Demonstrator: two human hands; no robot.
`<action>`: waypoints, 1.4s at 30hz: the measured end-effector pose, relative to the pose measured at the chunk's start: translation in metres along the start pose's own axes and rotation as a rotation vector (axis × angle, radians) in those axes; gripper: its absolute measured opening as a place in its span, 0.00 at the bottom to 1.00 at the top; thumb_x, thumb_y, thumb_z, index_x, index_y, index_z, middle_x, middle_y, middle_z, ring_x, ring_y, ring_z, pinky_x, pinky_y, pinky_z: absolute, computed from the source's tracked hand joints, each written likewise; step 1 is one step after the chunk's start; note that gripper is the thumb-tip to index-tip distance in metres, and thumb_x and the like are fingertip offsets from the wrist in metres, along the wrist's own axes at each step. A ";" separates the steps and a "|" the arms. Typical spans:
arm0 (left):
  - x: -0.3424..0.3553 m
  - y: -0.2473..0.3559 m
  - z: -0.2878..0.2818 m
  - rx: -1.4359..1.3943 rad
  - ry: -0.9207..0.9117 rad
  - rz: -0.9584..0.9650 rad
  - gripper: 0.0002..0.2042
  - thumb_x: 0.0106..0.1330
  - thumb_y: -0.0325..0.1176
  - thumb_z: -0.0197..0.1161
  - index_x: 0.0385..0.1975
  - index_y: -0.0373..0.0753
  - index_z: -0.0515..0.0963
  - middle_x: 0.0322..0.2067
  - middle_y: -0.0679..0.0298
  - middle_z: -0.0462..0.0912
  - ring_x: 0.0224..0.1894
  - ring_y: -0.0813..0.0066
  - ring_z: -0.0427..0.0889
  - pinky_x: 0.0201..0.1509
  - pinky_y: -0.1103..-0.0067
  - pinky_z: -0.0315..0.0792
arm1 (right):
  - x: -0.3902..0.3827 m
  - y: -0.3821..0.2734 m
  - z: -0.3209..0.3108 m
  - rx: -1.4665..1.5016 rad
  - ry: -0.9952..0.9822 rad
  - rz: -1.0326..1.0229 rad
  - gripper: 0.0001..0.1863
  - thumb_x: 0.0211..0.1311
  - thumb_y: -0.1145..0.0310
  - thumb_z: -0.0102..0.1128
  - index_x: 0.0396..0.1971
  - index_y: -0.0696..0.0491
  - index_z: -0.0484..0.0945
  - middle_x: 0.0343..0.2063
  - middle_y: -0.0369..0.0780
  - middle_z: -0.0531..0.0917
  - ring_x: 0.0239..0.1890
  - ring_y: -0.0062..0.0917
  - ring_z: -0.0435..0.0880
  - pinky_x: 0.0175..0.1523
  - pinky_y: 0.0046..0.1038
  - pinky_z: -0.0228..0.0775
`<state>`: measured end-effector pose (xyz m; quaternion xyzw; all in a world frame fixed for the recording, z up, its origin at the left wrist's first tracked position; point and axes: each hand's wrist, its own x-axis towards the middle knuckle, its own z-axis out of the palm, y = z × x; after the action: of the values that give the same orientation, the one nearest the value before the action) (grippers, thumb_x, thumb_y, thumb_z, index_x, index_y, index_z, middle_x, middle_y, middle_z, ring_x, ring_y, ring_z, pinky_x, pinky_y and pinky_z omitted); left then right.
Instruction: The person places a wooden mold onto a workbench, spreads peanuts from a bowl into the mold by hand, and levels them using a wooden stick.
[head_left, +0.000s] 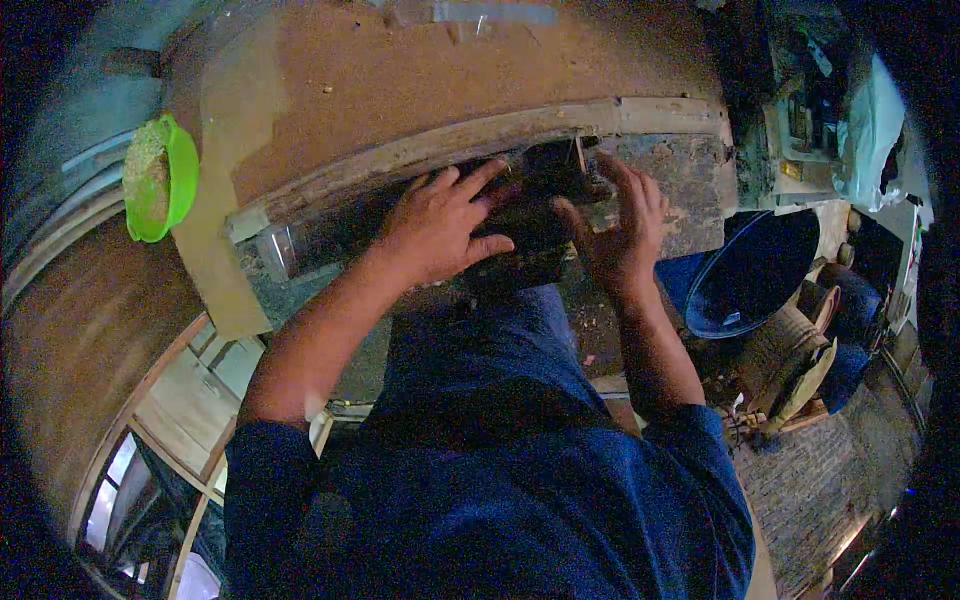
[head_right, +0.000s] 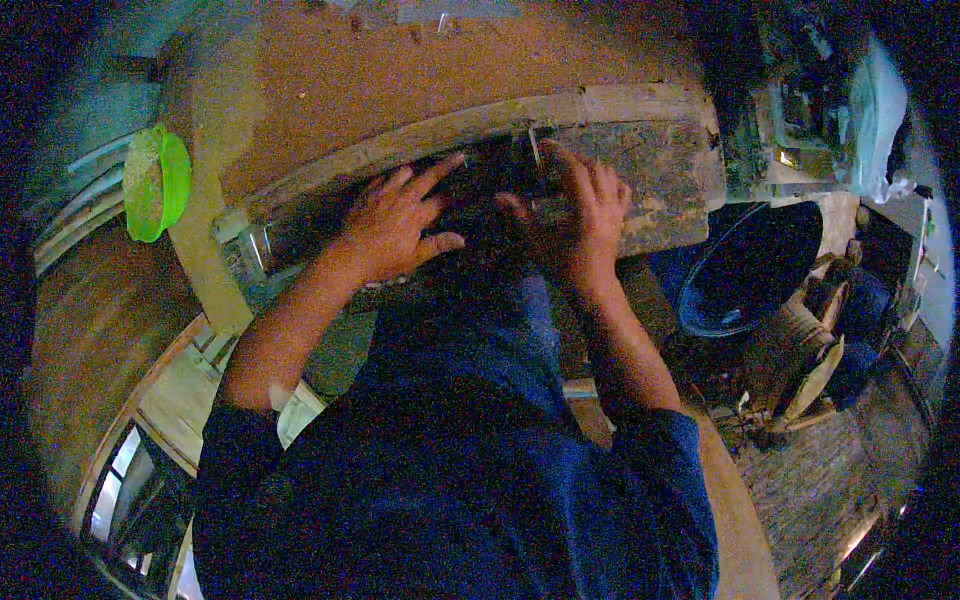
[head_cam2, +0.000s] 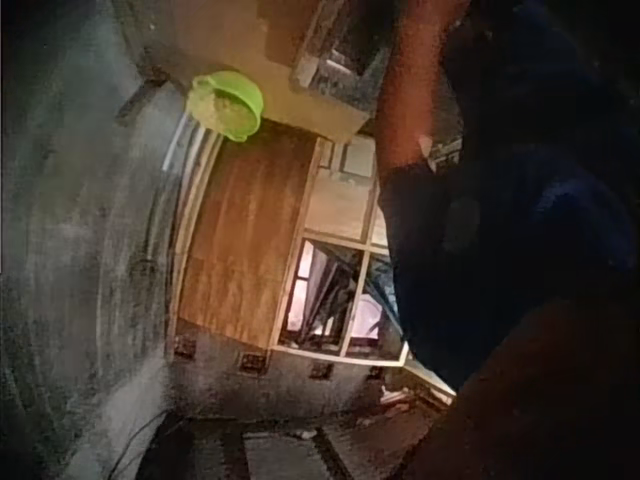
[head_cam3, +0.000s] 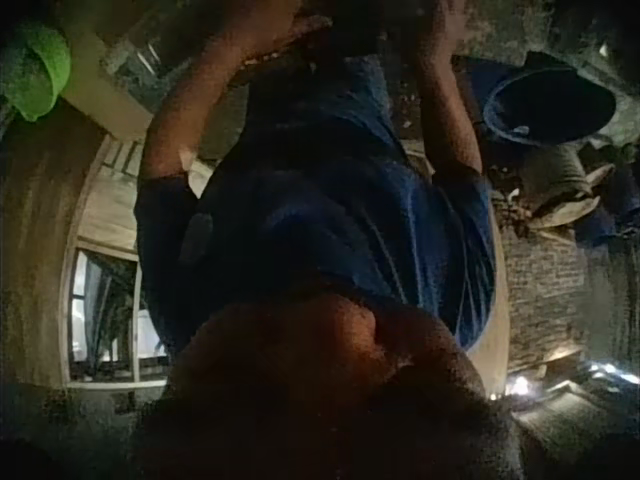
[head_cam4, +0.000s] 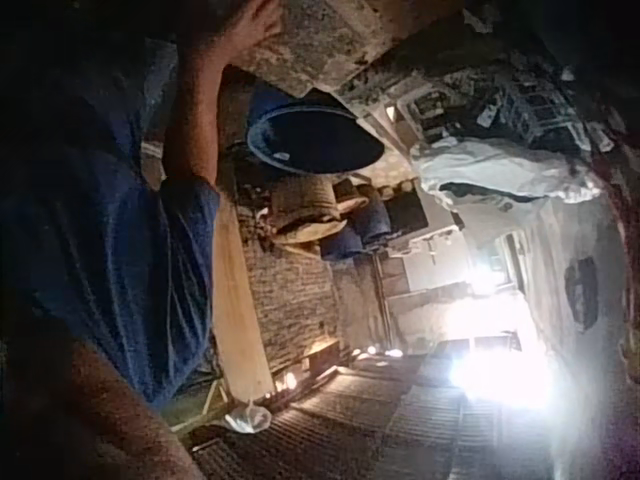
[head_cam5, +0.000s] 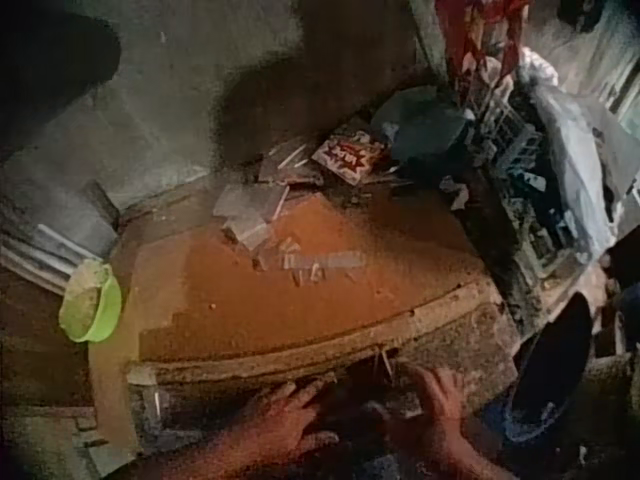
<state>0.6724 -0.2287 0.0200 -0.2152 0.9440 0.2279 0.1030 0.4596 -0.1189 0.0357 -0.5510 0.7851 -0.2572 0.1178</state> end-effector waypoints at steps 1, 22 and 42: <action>-0.001 0.000 -0.001 0.005 -0.025 -0.008 0.31 0.63 0.61 0.50 0.57 0.45 0.71 0.68 0.61 0.56 0.54 0.48 0.71 0.57 0.55 0.67 | 0.002 0.008 0.009 -0.008 0.001 -0.011 0.23 0.50 0.62 0.70 0.46 0.52 0.77 0.44 0.40 0.81 0.50 0.35 0.77 0.56 0.36 0.65; -0.001 0.006 -0.008 -0.015 0.007 -0.022 0.33 0.61 0.62 0.53 0.62 0.50 0.65 0.68 0.62 0.55 0.56 0.49 0.71 0.58 0.55 0.68 | 0.005 0.030 0.004 0.337 0.141 0.309 0.08 0.61 0.67 0.62 0.34 0.58 0.79 0.31 0.40 0.83 0.35 0.25 0.80 0.43 0.27 0.71; -0.053 -0.007 -0.007 -0.030 0.125 -0.156 0.30 0.62 0.58 0.53 0.57 0.42 0.71 0.63 0.58 0.65 0.56 0.55 0.69 0.60 0.60 0.63 | 0.008 -0.041 0.027 -0.354 -0.439 -0.385 0.21 0.62 0.52 0.53 0.45 0.52 0.78 0.45 0.41 0.78 0.50 0.37 0.75 0.56 0.41 0.62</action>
<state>0.7221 -0.2184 0.0391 -0.3037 0.9254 0.2193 0.0580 0.5025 -0.1441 0.0355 -0.7434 0.6549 -0.0096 0.1357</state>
